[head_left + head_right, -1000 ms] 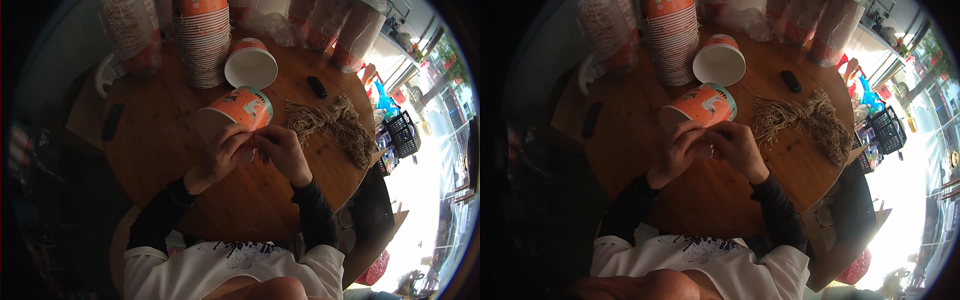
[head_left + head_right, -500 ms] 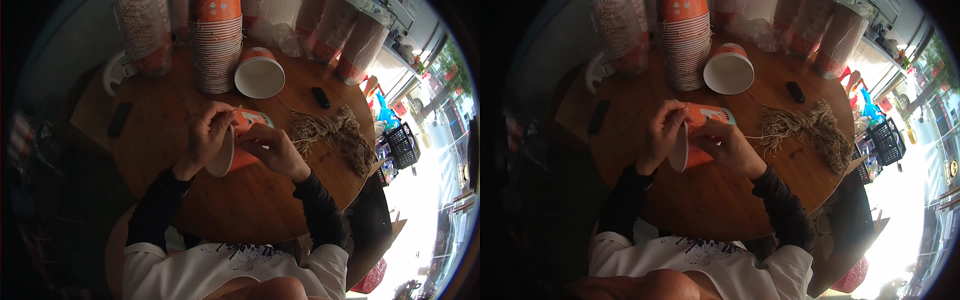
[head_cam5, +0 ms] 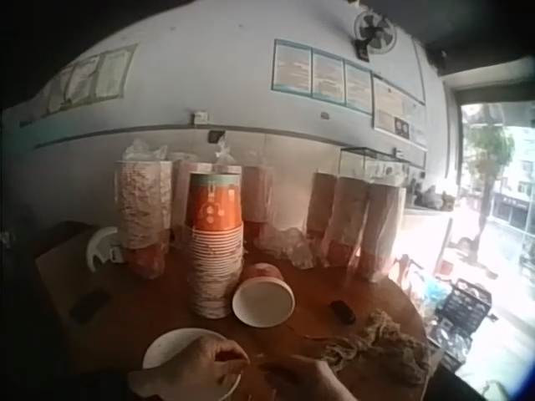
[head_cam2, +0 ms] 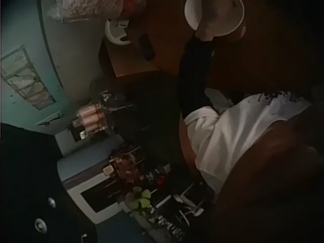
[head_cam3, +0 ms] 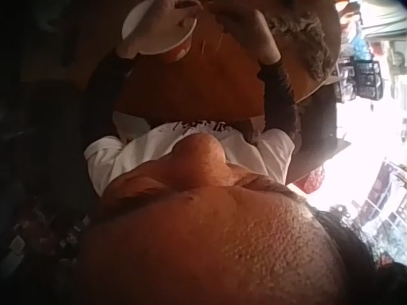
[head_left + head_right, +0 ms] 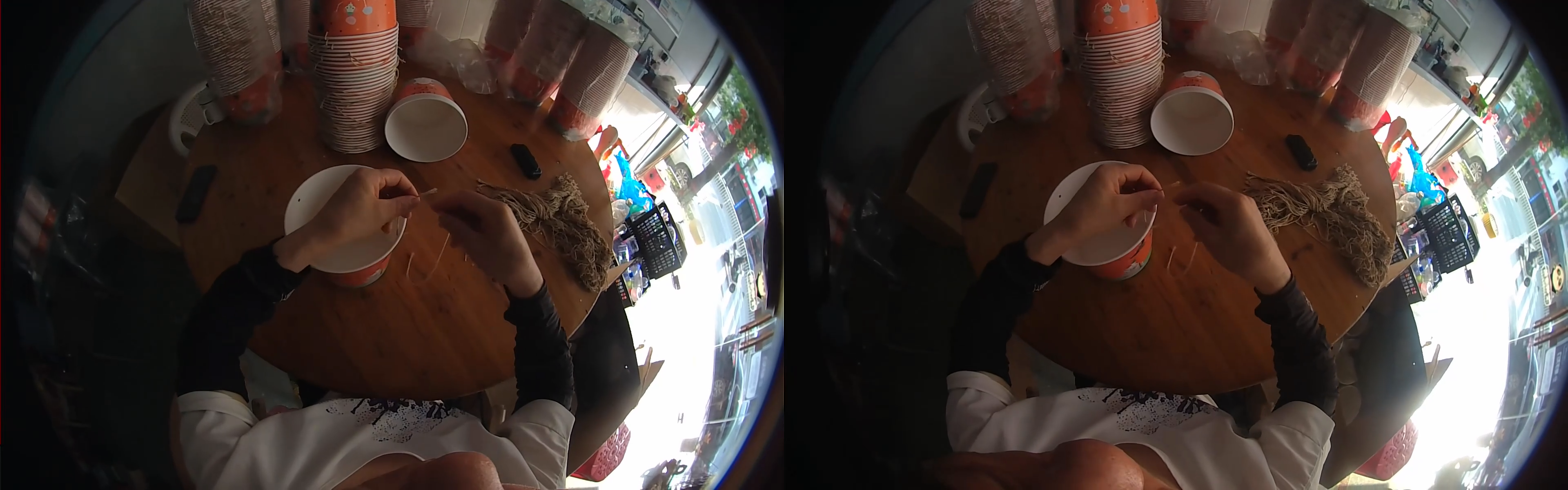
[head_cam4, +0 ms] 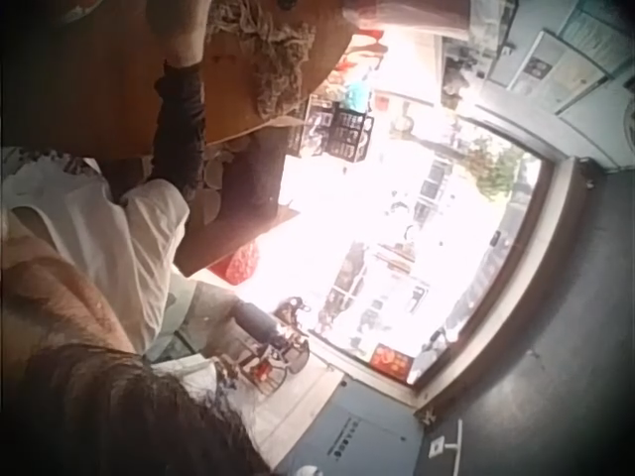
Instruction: The person is tying thin strings to paper buckets by threading them through pre-drilled holes.
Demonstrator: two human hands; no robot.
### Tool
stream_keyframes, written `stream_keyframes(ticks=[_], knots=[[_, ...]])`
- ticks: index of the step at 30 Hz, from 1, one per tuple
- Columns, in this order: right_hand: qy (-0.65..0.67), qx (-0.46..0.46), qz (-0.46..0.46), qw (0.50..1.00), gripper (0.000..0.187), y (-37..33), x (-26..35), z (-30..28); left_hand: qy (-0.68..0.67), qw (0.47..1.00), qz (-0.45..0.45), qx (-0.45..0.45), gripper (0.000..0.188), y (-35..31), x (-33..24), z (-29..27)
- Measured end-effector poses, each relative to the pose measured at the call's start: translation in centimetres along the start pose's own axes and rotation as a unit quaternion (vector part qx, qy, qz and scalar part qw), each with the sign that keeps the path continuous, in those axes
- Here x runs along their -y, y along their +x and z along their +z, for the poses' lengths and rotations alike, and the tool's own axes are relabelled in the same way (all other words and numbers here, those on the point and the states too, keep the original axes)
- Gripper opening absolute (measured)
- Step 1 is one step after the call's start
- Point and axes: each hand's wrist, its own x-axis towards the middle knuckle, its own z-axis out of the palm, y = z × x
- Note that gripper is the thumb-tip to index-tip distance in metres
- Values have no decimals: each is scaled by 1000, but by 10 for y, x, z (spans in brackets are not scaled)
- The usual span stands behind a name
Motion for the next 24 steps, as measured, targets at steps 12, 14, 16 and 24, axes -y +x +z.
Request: stream_keyframes(ticks=[12, 14, 16, 24], knots=[[-40, -43, -133, 989, 13, 13, -9, -10, -92, 985, -66, 129, 15, 13, 1, 20], [-27, -40, -134, 990, 13, 16, -18, -9, -75, 986, -46, 144, 15, 13, 0, 24], [-6, -56, -140, 989, 14, 19, -31, -6, -83, 985, -51, 141, 16, 12, -1, 28], [112, -162, -33, 980, 18, 11, -59, 14, -303, 941, -135, 67, 18, 8, 7, 25]])
